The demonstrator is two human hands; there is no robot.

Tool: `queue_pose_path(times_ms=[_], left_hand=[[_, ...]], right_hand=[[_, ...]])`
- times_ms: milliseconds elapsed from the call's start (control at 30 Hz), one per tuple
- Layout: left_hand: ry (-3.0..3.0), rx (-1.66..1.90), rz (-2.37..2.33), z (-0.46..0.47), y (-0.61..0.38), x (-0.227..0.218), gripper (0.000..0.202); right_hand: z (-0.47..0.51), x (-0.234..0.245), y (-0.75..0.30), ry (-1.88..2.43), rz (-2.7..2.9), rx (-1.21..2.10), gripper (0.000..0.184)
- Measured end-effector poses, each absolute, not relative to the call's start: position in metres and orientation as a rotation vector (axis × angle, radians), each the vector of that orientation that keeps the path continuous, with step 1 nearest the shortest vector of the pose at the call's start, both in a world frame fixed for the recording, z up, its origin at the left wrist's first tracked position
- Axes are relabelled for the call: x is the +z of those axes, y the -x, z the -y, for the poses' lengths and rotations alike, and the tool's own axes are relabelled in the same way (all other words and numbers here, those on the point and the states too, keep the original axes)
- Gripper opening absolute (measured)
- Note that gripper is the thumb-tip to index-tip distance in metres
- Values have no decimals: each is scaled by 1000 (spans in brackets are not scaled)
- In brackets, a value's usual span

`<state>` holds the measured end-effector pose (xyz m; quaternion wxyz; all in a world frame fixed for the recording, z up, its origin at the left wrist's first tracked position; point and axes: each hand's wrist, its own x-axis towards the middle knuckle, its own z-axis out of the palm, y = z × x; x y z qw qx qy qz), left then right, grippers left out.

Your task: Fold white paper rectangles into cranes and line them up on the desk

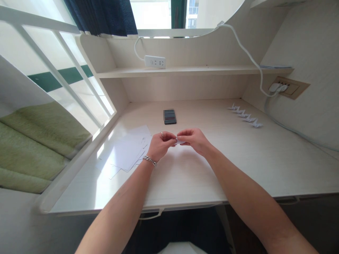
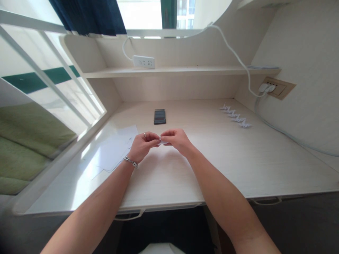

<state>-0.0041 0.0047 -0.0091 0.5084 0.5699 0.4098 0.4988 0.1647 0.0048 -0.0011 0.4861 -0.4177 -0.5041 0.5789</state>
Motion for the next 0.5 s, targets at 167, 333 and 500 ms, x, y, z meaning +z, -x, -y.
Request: queue_pose_path(times_ms=[167,333,500], left_hand=[[-1326,1203,-990,-5,3,-8,16],[-1252,1220,-959,-6,4,-11,13],[-1252,1235,-993,-4,2,-8,17]], right_hand=[[-4,2,-163,1067,1209,1353,20],[-4,2,-161,1077,1225,1320,18],[-4,-1,-162,1063,1279,1297,18]])
